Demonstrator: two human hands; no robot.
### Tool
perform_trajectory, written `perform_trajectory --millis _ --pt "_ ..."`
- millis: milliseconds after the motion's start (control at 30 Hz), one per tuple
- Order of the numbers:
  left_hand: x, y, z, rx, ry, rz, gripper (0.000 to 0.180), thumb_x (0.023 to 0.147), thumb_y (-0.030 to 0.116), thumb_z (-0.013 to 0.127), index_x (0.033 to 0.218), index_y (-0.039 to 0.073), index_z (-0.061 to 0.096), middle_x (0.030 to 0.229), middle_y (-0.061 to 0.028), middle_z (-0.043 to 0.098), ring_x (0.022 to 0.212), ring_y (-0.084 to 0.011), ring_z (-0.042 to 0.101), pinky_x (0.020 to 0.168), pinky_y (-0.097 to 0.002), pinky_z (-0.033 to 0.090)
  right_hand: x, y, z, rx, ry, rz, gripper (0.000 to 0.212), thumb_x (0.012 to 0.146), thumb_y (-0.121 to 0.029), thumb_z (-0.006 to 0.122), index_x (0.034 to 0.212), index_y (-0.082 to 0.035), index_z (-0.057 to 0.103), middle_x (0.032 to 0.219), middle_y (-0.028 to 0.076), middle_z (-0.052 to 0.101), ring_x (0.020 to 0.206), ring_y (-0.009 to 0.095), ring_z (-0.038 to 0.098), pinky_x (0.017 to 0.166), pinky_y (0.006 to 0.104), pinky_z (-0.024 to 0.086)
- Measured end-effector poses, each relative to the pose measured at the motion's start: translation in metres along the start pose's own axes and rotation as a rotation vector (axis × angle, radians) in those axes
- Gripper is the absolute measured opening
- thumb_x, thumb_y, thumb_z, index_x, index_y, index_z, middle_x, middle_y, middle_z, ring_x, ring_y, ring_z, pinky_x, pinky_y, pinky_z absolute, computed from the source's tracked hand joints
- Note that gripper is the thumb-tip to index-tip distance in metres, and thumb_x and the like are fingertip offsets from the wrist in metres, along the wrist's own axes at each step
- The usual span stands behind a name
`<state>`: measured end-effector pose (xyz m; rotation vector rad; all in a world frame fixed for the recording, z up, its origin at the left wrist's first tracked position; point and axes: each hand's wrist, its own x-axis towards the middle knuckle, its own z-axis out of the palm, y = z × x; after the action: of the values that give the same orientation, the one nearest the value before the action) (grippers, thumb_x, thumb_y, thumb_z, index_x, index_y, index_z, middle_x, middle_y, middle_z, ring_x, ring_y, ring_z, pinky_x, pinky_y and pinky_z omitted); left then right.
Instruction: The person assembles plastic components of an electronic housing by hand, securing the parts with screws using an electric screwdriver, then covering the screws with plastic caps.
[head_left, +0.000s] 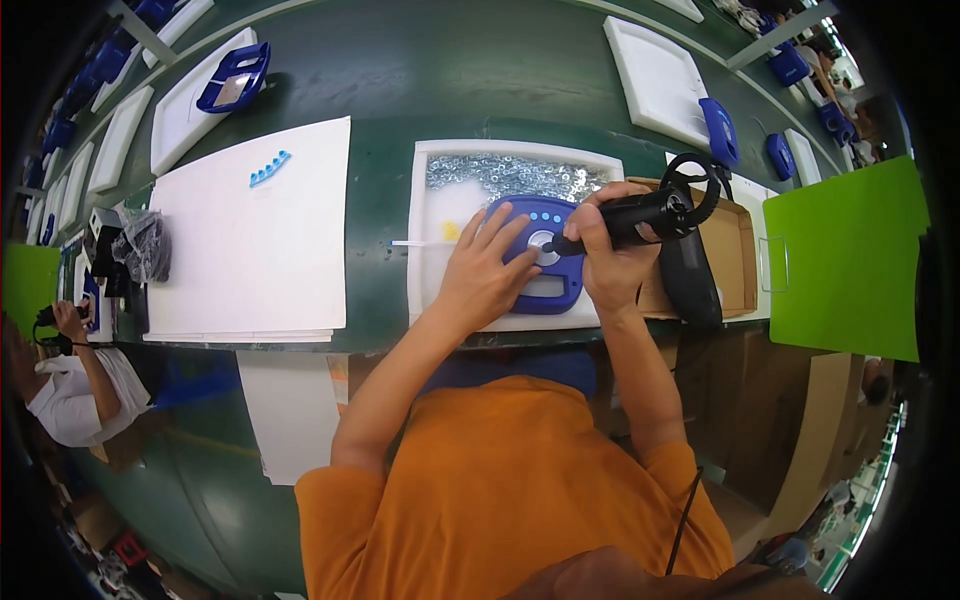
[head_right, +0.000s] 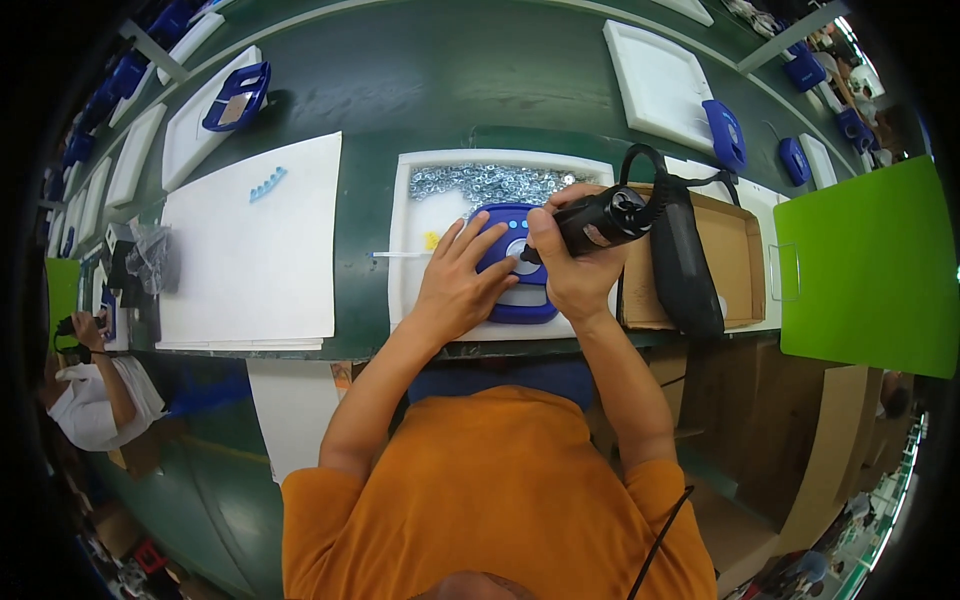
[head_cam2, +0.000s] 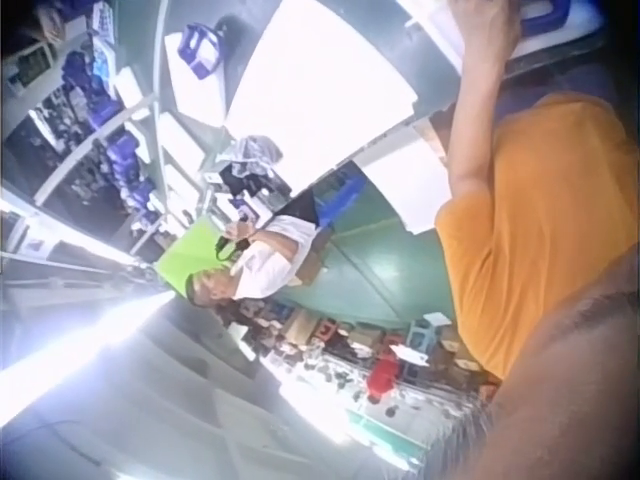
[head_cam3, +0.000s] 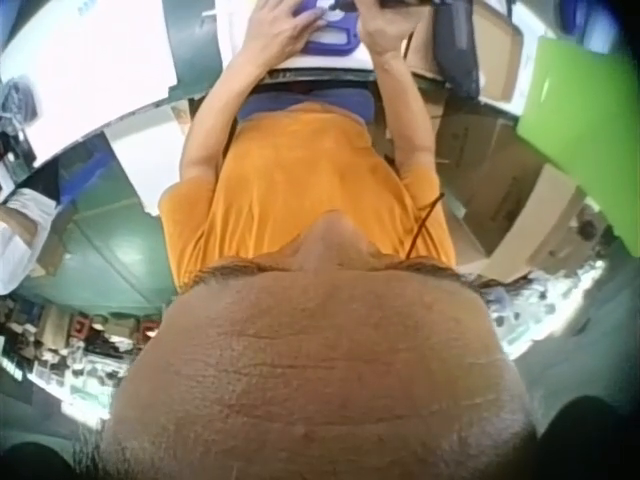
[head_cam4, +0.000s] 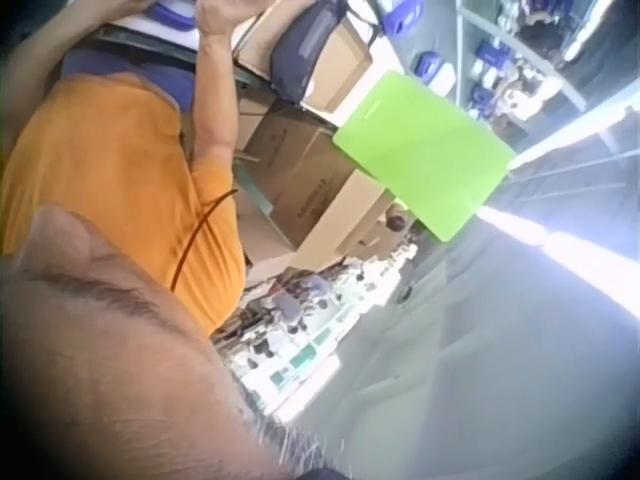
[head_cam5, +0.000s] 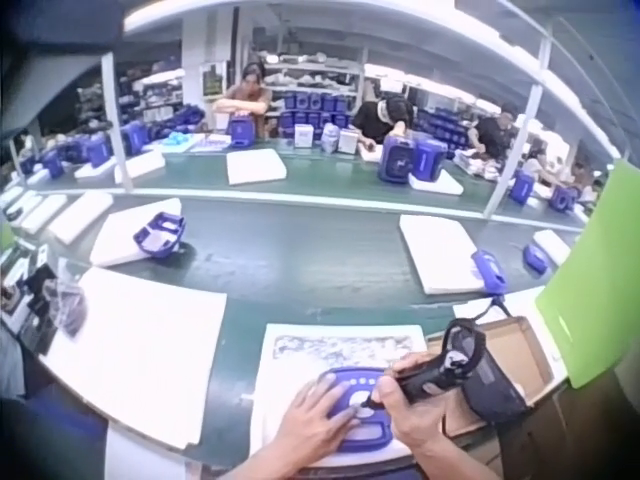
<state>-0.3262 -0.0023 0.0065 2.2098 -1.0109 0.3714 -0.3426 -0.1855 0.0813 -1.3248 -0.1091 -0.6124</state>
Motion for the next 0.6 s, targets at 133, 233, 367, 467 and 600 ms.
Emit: perform_trajectory --millis 133,233,367,467,600 --pt "-0.002 -0.001 0.003 0.005 0.014 0.013 0.024 0.097 0.028 0.086 0.118 0.016 0.086 0.155 -0.0149 0.067 0.154 -0.0413 0.055 0.129 -0.0606 0.041 -0.003 0.009 0.001 -0.044 -0.009 0.003 0.034 0.096 0.005 0.086 0.123 -0.002 0.067 0.096 0.005 0.071 0.08 0.012 0.07 0.072 0.0284 0.058" --pt "-0.002 -0.003 0.005 0.007 0.022 0.017 0.023 0.098 0.028 0.085 0.116 0.015 0.085 0.154 -0.016 0.067 0.154 -0.0421 0.054 0.13 -0.061 0.039 0.002 0.017 -0.013 -0.129 -0.042 0.009 0.033 0.096 0.006 0.087 0.121 -0.002 0.067 0.101 0.005 0.07 0.084 0.011 0.068 0.073 0.0275 0.057" --pt "-0.001 -0.004 0.007 -0.008 0.025 0.022 0.022 0.098 0.028 0.083 0.115 0.013 0.084 0.152 -0.0166 0.067 0.154 -0.0429 0.054 0.13 -0.0616 0.038 0.016 0.013 -0.023 0.025 -0.408 0.124 0.035 0.095 0.002 0.088 0.119 -0.004 0.064 0.1 0.006 0.068 0.084 0.013 0.067 0.074 0.0287 0.056" --pt "-0.001 -0.004 0.006 -0.001 0.019 0.019 0.022 0.097 0.027 0.084 0.115 0.014 0.084 0.152 -0.0163 0.067 0.153 -0.0427 0.054 0.13 -0.0616 0.038 0.013 0.0 -0.007 0.02 -0.321 0.231 0.034 0.096 -0.004 0.09 0.115 -0.005 0.061 0.092 0.007 0.066 0.08 0.014 0.065 0.073 0.0292 0.054" --pt "-0.001 -0.003 0.006 -0.002 0.016 0.018 0.021 0.097 0.027 0.084 0.114 0.013 0.084 0.152 -0.0164 0.066 0.154 -0.0425 0.054 0.13 -0.0615 0.038 0.01 0.014 -0.013 -0.046 -0.295 0.134 0.033 0.095 0.001 0.091 0.116 -0.006 0.067 0.104 0.002 0.07 0.085 0.009 0.066 0.075 0.0244 0.055"
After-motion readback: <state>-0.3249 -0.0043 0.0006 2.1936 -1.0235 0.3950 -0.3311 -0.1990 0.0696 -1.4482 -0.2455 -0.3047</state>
